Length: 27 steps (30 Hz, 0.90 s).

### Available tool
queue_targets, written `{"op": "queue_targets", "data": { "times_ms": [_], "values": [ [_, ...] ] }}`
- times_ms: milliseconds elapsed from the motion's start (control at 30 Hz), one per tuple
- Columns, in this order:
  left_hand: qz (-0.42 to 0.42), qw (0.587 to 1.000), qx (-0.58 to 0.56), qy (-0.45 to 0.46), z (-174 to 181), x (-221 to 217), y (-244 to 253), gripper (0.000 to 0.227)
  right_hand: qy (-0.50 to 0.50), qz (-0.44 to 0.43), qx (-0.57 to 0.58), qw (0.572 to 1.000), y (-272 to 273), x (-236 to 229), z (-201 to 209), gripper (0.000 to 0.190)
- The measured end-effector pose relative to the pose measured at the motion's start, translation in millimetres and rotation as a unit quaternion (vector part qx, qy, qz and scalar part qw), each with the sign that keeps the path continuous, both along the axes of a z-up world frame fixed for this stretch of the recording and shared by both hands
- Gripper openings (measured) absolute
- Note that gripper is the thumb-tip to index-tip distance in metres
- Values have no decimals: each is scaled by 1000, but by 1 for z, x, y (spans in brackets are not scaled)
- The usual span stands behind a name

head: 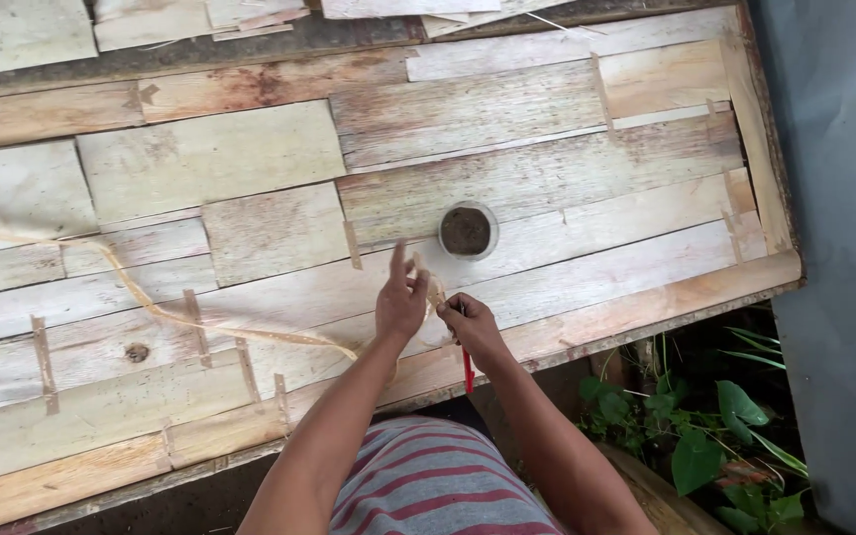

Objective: Applying thin adhesive strips to the gaps between wooden planks and trimming them with a utility knife.

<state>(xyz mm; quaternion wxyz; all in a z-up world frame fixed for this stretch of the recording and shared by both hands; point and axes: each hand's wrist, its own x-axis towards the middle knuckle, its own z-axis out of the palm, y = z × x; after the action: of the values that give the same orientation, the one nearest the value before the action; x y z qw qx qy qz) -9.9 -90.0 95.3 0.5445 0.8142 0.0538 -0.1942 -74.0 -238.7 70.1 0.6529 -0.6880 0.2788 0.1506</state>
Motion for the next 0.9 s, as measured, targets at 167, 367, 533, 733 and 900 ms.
{"op": "queue_targets", "data": {
  "times_ms": [167, 367, 533, 733, 900],
  "values": [
    [101, 978, -159, 92, -79, 33, -41, 58, -3, -24, -22, 999, -37, 6, 8, 18],
    [68, 985, -155, 23, -68, 73, -85, 45, 6, -48, -56, 997, -76, 16, -19, 23],
    [44, 997, -48, -50, -61, 88, -104, 35, 35, -64, -94, 993, -97, 31, -39, 26],
    [-331, 863, 372, -82, 14, 72, -109, 51, 85, -35, -146, 985, -113, 47, -54, 28],
    [-426, 776, 462, -44, 0, 67, -115, 75, 90, -20, -114, 989, -118, 51, -40, 24]
  ]
}}
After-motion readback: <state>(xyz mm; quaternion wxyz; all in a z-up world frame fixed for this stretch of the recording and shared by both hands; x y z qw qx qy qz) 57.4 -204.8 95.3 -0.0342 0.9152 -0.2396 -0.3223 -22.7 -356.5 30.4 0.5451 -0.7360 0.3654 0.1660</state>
